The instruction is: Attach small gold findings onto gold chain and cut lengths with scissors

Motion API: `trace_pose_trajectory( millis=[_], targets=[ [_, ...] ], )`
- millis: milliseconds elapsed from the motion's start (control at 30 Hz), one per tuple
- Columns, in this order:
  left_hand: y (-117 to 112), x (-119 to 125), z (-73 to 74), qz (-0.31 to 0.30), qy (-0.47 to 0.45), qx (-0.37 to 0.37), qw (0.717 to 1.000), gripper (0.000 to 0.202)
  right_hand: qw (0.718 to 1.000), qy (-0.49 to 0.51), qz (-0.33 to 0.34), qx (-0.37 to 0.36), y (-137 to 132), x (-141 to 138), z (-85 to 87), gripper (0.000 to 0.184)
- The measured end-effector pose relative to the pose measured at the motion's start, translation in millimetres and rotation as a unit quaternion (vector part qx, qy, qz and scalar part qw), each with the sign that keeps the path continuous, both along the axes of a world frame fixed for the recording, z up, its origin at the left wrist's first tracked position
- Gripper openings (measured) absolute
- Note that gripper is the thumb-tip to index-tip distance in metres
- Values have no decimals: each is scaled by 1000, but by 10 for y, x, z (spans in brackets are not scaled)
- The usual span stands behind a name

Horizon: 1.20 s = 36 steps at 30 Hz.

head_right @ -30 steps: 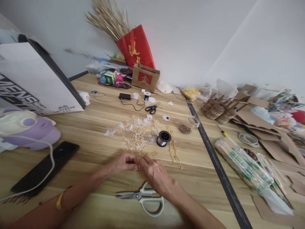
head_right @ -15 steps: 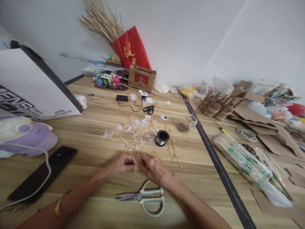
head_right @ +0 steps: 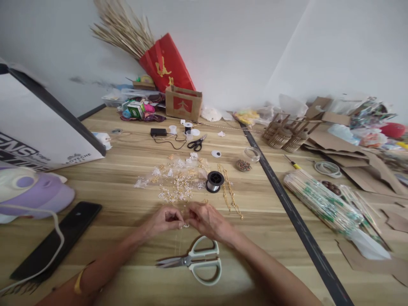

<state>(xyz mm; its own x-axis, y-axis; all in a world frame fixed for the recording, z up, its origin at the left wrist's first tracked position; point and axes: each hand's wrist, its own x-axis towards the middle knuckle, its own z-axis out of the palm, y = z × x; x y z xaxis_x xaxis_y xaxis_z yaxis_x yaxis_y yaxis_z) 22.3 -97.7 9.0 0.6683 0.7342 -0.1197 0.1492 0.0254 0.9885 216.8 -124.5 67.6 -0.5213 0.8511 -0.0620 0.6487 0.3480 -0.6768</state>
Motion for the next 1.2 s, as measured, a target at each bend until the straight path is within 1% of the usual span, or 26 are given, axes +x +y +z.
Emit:
trace_pose_trajectory(
  millis=[167, 367, 633, 800, 1033, 1200],
  targets=[
    [-6, 4, -7, 3, 12, -8, 1000, 26, 1000, 22, 8, 6, 10, 5, 13, 7],
    [-18, 8, 25, 4, 10, -12, 1000, 26, 998, 52, 21, 32, 15, 8, -51, 10],
    [-12, 11, 28, 2, 3, -18, 1000, 28, 998, 52, 20, 29, 17, -2, -35, 13],
    [-15, 24, 68, 1, -6, -36, 999, 29, 998, 58, 11, 18, 2, -4, -17, 13],
    [-32, 40, 145, 18, -15, -66, 998, 32, 997, 66, 13, 24, 2, -8, -11, 13],
    [-34, 55, 97, 27, -18, -69, 997, 33, 997, 69, 12, 32, 0, -14, -24, 12]
  ],
)
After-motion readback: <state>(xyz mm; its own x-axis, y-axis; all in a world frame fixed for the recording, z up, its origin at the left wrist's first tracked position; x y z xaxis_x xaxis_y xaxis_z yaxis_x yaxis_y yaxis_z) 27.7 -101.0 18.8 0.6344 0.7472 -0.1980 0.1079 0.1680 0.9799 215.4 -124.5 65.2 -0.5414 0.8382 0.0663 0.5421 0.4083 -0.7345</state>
